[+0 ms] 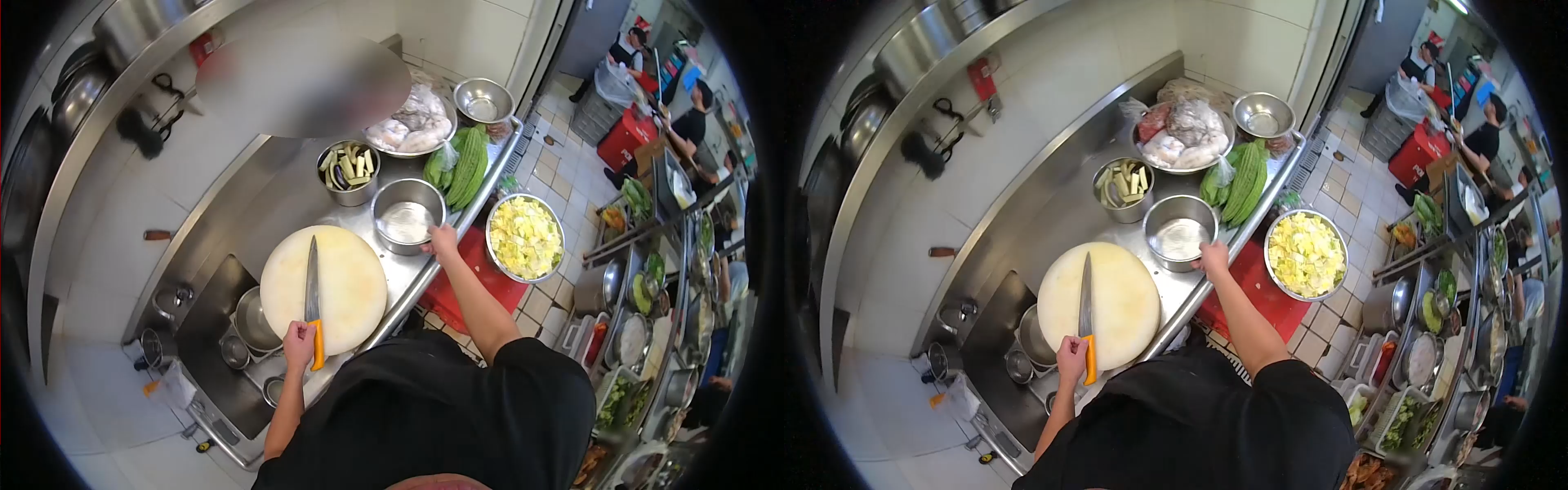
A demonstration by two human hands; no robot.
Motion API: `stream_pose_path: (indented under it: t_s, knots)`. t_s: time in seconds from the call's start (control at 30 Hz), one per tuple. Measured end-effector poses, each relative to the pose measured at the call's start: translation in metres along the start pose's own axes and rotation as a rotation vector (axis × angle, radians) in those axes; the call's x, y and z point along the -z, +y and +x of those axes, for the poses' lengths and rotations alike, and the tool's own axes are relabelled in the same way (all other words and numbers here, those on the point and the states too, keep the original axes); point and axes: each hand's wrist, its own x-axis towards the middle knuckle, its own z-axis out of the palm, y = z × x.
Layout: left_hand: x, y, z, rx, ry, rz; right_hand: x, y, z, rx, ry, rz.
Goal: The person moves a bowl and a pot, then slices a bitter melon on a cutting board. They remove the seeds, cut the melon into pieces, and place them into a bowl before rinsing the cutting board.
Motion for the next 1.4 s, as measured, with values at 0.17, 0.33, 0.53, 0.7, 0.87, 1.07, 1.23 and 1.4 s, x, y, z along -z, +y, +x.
stream_pose_path:
  t_s: [0.17, 0.33, 0.53, 0.7, 0.87, 1.07, 1.23, 1.4]
  knots:
    - [0.003, 0.014, -0.007, 0.019, 0.043, 0.004, -0.037, -0.048, -0.026, 0.93, 0.337, -0.713]
    - [-0.011, -0.007, -0.002, -0.044, 0.106, 0.054, -0.143, -0.072, -0.026, 0.817, -0.359, -0.998]
    - [-0.012, 0.008, -0.003, 0.022, 0.142, 0.124, -0.227, -0.037, -0.014, 0.562, -0.116, -1.045]
    - [-0.014, 0.015, -0.004, 0.082, 0.172, 0.165, -0.243, -0.036, -0.009, 0.621, -0.212, -0.984]
    - [-0.016, 0.034, -0.005, 0.14, 0.101, 0.311, -0.259, -0.061, 0.022, 0.561, -0.746, -0.822]
    - [-0.018, 0.03, -0.003, 0.132, 0.136, 0.313, -0.169, -0.129, 0.039, 0.821, -0.619, -0.349]
    - [-0.024, 0.052, -0.008, 0.166, 0.166, 0.383, -0.023, -0.107, 0.165, 0.504, 0.906, -0.579]
    - [-0.023, 0.069, 0.0, 0.2, 0.114, 0.485, 0.032, -0.12, 0.201, 0.121, 0.472, -0.851]
